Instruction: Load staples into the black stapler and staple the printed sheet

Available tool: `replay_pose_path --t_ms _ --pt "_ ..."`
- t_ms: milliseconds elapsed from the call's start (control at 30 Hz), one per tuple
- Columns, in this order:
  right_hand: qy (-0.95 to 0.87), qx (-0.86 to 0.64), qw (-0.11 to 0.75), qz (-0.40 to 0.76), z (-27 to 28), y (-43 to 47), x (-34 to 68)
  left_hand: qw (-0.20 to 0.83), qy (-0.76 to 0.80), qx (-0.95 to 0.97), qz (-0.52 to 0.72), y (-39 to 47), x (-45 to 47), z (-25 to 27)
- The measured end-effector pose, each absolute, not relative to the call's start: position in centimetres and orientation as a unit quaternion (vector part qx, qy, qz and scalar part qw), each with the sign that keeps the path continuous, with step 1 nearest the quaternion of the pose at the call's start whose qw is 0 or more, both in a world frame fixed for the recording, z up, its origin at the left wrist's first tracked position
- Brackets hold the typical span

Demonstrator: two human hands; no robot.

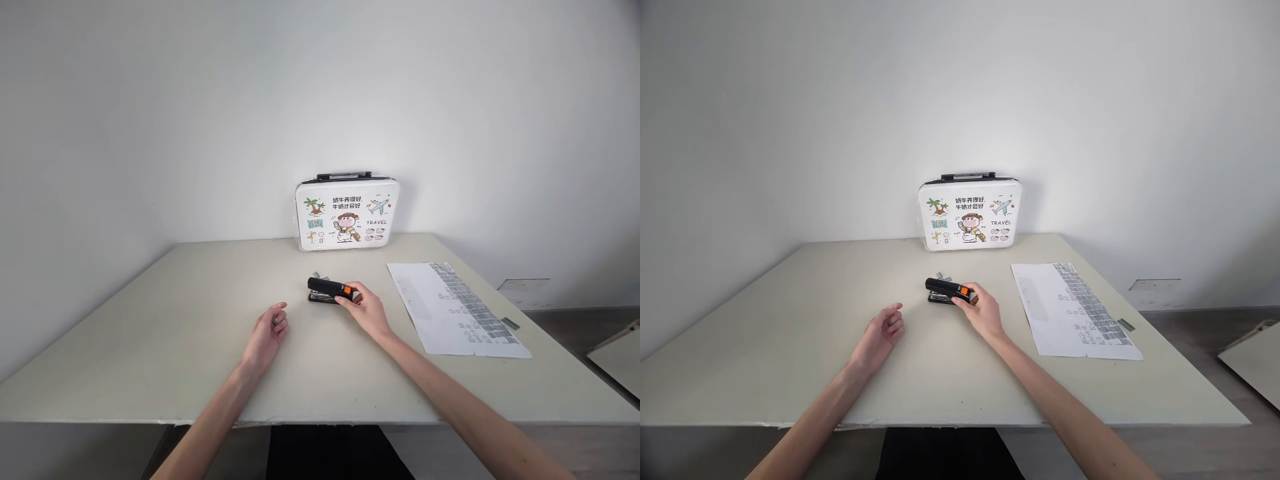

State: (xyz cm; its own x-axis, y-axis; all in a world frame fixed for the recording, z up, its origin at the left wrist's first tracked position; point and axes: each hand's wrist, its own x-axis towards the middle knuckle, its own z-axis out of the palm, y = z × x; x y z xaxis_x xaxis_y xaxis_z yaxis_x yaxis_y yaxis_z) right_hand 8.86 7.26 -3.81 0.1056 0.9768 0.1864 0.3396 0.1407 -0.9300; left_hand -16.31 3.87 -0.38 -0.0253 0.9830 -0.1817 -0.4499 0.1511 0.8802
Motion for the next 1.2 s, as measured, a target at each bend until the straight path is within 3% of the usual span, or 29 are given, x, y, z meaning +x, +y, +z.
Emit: replay_pose_path --t_ms 367,733,933,1200 --pt "-0.608 -0.565 0.456 0.322 -4.5 8.6 9.0 0.58 0.438 0.355 0.589 5.4 -17.0 -1.9" --pt "-0.675 -0.504 0.451 0.292 -3.5 17.3 -4.7 0.618 0.405 0.327 0.589 5.3 -17.3 -1.7" --pt "-0.707 -0.466 0.483 0.222 -3.5 12.7 -4.7 0.657 0.375 0.23 0.613 6.1 -18.4 -1.8" --pt "-0.82 -0.39 0.409 0.089 -4.3 9.2 -4.0 0.693 0.345 0.164 0.612 5.8 -18.4 -1.7"
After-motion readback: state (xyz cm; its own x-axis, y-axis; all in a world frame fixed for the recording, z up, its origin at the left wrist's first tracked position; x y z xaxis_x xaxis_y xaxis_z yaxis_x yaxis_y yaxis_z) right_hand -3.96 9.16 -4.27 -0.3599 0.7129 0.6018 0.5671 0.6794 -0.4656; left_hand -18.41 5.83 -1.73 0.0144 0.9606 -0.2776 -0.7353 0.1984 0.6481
